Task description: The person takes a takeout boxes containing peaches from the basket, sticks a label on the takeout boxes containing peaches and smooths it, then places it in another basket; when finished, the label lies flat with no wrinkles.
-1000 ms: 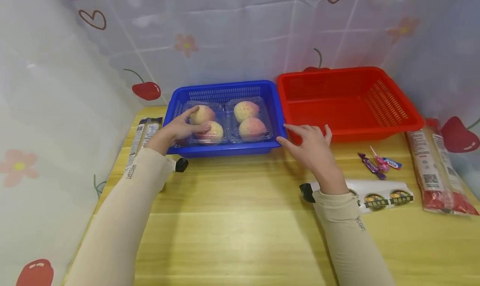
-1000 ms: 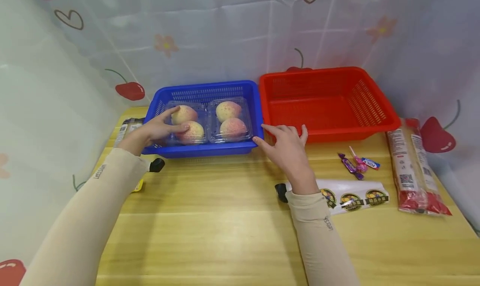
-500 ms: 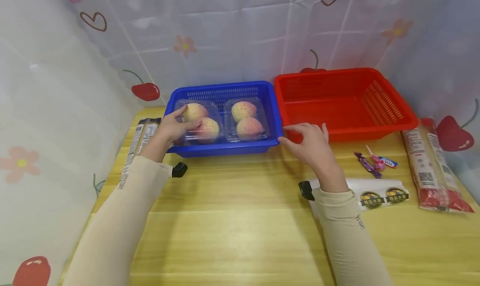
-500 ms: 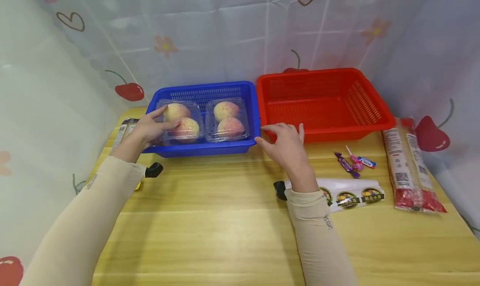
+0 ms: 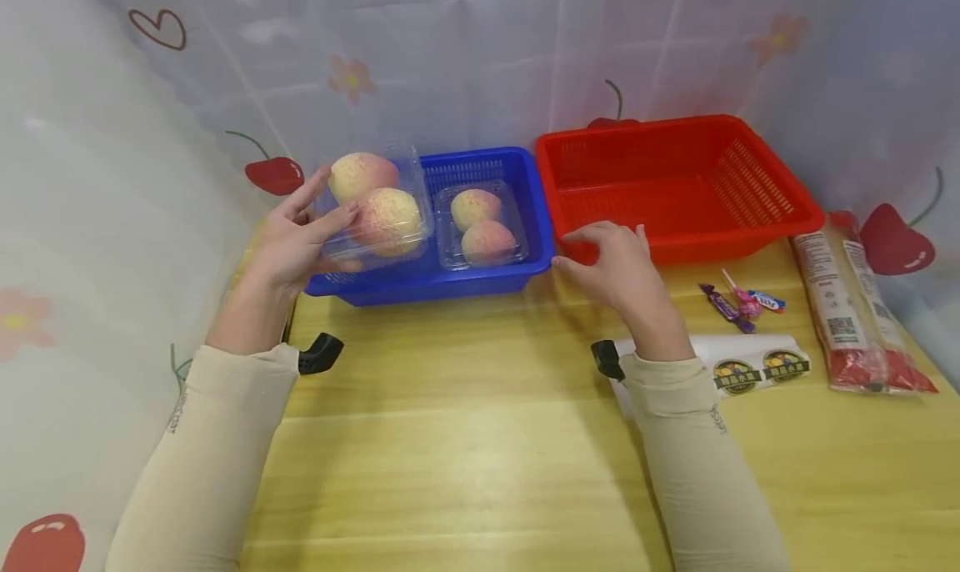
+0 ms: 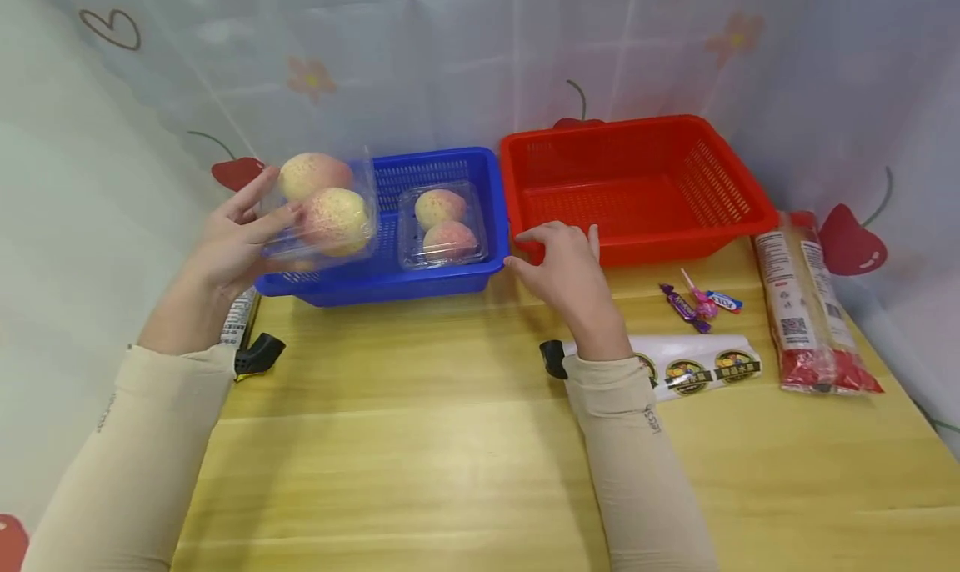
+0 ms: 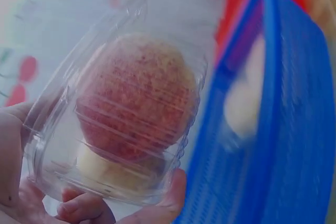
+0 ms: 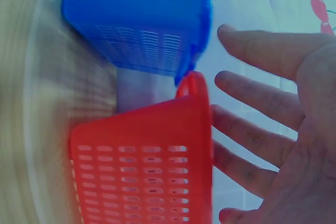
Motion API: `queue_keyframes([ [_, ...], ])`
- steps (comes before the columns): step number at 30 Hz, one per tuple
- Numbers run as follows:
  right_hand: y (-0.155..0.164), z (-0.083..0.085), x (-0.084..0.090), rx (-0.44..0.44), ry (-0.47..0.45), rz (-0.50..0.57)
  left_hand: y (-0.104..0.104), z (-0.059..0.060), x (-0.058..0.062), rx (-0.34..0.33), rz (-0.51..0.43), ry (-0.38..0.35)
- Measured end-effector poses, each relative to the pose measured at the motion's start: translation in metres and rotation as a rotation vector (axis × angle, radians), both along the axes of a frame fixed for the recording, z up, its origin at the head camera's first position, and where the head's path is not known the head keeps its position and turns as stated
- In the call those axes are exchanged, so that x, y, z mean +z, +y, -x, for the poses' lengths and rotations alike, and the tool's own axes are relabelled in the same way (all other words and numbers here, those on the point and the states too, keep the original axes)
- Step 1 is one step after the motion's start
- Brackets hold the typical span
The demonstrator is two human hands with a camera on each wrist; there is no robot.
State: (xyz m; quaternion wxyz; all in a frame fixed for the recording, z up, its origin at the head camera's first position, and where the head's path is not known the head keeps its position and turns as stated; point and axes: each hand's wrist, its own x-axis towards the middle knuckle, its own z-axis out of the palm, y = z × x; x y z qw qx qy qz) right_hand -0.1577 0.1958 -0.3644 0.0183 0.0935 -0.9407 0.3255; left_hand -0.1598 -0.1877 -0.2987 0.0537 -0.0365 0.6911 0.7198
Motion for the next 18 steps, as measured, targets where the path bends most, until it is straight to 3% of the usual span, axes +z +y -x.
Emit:
queue_keyframes([
  [3, 0.004, 0.0, 0.004, -0.009, 0.016, 0.008, 0.005, -0.018, 0.005, -0.038, -0.096, 0.077],
  [7, 0.011, -0.002, 0.008, -0.031, -0.023, 0.019, 0.011, -0.04, 0.006, -0.141, -0.085, 0.15],
  [11, 0.018, -0.003, 0.013, -0.068, -0.069, 0.036, 0.011, -0.056, -0.001, -0.321, 0.008, 0.252],
  [18, 0.028, -0.004, 0.013, -0.101, -0.102, 0.003, 0.014, -0.071, -0.028, -0.641, 0.122, 0.397],
])
